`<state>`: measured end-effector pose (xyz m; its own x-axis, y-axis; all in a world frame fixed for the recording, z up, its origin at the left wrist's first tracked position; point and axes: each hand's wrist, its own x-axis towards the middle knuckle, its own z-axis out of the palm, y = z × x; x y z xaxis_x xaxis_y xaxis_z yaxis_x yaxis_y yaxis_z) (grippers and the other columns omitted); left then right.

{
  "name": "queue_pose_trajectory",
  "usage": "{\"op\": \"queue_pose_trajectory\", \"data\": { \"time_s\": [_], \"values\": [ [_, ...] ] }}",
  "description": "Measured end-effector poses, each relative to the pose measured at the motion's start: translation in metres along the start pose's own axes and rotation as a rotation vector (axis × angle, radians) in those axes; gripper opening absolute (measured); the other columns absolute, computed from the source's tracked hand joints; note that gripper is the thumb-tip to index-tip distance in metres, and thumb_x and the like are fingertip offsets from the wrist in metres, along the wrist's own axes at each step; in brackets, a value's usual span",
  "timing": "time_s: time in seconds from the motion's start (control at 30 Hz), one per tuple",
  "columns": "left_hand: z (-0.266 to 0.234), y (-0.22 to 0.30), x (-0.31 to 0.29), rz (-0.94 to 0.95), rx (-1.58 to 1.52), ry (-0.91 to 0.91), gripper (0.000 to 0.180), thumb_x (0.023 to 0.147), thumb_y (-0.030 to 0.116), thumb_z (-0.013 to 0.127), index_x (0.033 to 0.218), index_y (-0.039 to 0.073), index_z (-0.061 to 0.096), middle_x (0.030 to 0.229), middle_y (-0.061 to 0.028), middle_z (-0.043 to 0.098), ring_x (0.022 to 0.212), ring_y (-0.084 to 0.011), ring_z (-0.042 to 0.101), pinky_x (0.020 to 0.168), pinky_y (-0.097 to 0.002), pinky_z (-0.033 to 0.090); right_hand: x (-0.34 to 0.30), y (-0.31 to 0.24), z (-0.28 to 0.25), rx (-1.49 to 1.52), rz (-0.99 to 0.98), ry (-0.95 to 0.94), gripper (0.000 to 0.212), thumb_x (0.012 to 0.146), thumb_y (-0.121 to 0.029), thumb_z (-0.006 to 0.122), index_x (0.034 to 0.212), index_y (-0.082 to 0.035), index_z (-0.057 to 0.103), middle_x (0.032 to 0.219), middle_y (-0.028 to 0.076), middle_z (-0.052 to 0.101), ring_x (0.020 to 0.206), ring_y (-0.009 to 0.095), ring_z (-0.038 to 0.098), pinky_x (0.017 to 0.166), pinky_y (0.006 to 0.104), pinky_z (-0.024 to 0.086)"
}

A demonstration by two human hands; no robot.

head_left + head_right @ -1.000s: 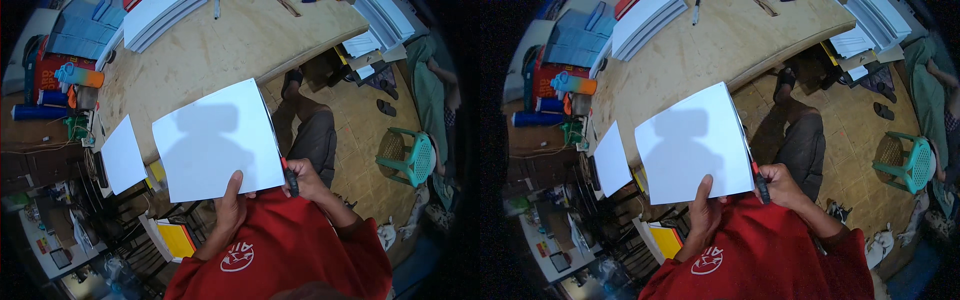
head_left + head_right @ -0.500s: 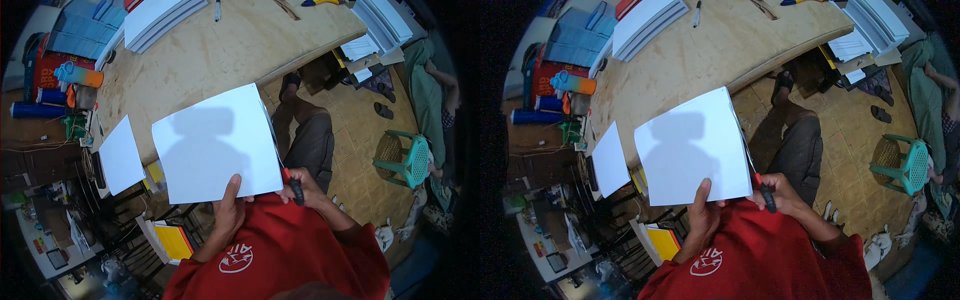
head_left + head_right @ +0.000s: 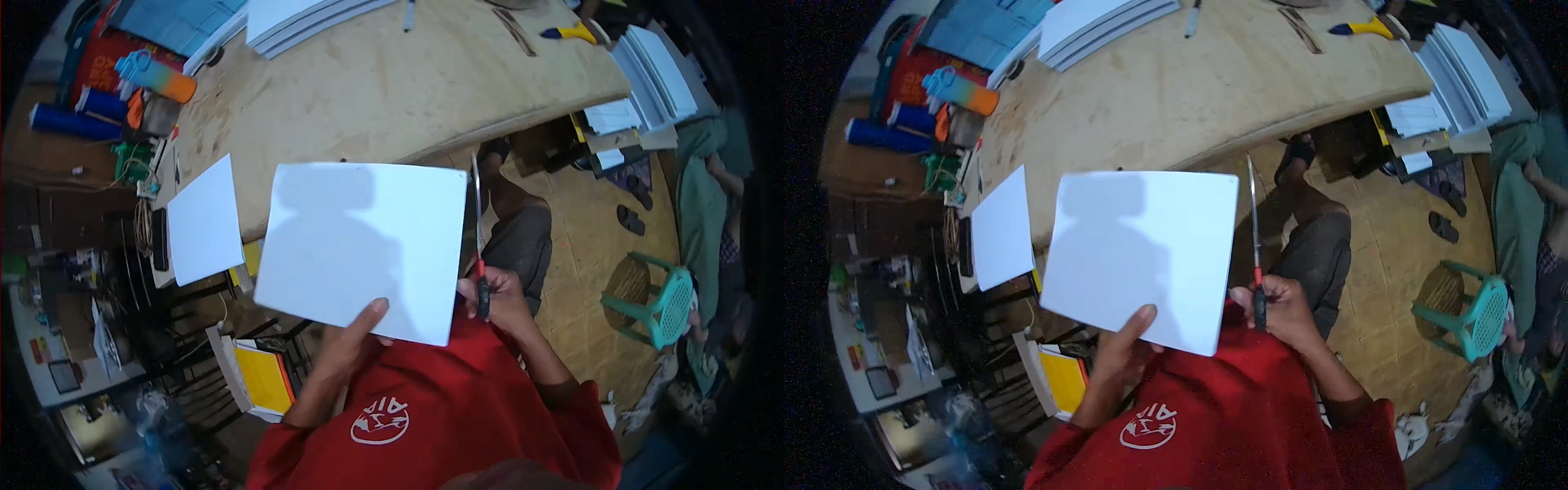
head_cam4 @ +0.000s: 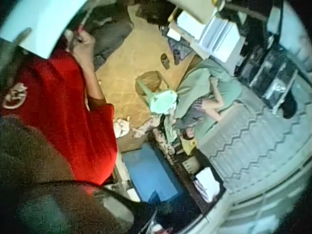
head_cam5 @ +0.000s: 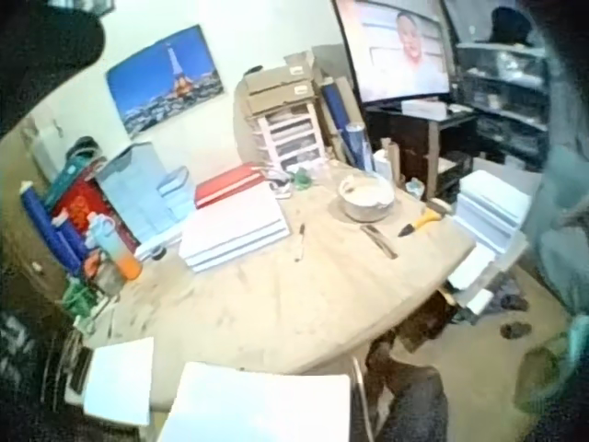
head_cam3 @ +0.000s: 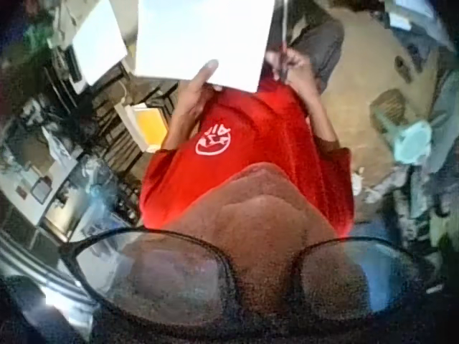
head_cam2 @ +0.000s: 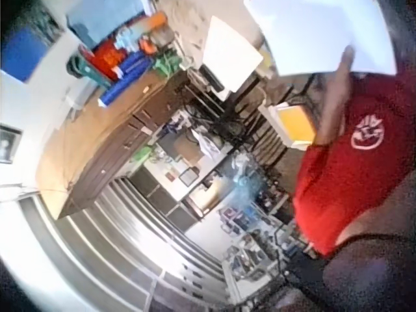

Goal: The person aligns paper sheets on a wooden table, applies a substance to the surface of a sheet with a brush, marks the sheet with a pen, and trims the edge of the paper with scissors.

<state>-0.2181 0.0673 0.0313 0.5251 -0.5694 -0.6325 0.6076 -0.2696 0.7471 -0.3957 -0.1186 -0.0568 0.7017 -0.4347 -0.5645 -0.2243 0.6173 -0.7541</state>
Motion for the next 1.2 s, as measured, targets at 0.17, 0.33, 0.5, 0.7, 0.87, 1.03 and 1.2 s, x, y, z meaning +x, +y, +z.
{"op": "queue_pose_trajectory", "data": {
  "time_s": [0.17,0.33,0.5,0.7,0.87,1.03,1.2],
  "values": [
    [-0.081,0.094,0.032,0.447,0.724,-0.03,0.059,0.082,0.024,0.082,0.129,-0.001,0.056,0.103,-0.0102,0.07,0.081,-0.0184,0.069,0.061,-0.0283,0.056,0.011,-0.031,-0.036,-1.007,-0.625,0.504,0.026,0.079,-0.011,0.085,0.081,0.001,0.062,0.064,0.005,0.053,0.058,0.01,0.043,0.052,0.0318,0.038],
    [-0.121,0.245,0.104,0.283,1.295,-0.1,0.038,0.079,0.022,0.082,0.11,0.002,0.071,0.088,-0.0062,0.071,0.077,-0.0105,0.066,0.069,-0.0289,0.053,0.017,-0.072,-0.057,-0.741,-0.676,0.745,0.029,0.077,-0.007,0.085,0.09,-0.001,0.06,0.067,0.0,0.058,0.061,0.006,0.049,0.056,0.0254,0.043],
    [-0.082,0.292,0.175,0.82,1.568,-0.181,0.04,0.084,0.023,0.076,0.116,0.001,0.07,0.096,-0.0129,0.074,0.086,-0.0217,0.068,0.081,-0.0366,0.053,0.006,-0.112,-0.033,-0.759,-0.653,0.813,0.036,0.074,-0.017,0.09,0.088,-0.003,0.059,0.067,0.002,0.062,0.061,0.006,0.053,0.058,0.0255,0.045],
    [-0.052,0.279,0.232,0.916,1.712,0.014,0.048,0.082,0.018,0.077,0.127,0.004,0.065,0.124,-0.0183,0.067,0.111,-0.033,0.065,0.095,-0.0432,0.051,0.024,-0.172,0.0,-1.111,-0.493,0.712,0.045,0.071,-0.029,0.091,0.082,-0.001,0.058,0.061,0.005,0.056,0.057,0.01,0.049,0.055,0.0294,0.044],
    [0.036,0.224,0.209,1.323,1.587,-0.131,0.067,0.082,0.013,0.073,0.145,0.011,0.05,0.144,-0.0187,0.054,0.126,-0.0405,0.054,0.107,-0.0463,0.044,0.041,-0.204,0.013,-1.242,-0.546,0.677,0.048,0.07,-0.03,0.092,0.072,0.0,0.054,0.06,0.003,0.053,0.057,0.011,0.047,0.053,0.0299,0.041],
    [0.127,0.157,0.181,2.129,1.687,-0.281,0.018,0.083,0.021,0.062,0.098,0.012,0.061,0.094,-0.0052,0.054,0.092,-0.0209,0.064,0.083,-0.0391,0.054,0.04,-0.166,0.042,-0.908,-0.664,0.473,0.04,0.071,-0.018,0.091,0.077,-0.005,0.054,0.066,-0.002,0.054,0.063,0.006,0.045,0.056,0.0242,0.038],
    [0.131,0.141,0.199,2.255,1.423,-1.055,0.013,0.087,0.019,0.058,0.091,0.007,0.058,0.093,-0.0082,0.05,0.079,-0.0237,0.066,0.067,-0.0406,0.054,0.025,-0.099,0.026,-0.563,-0.43,0.24,0.039,0.074,-0.01,0.089,0.086,-0.01,0.052,0.08,-0.003,0.06,0.071,0.004,0.05,0.062,0.0212,0.041]
  ]
}}
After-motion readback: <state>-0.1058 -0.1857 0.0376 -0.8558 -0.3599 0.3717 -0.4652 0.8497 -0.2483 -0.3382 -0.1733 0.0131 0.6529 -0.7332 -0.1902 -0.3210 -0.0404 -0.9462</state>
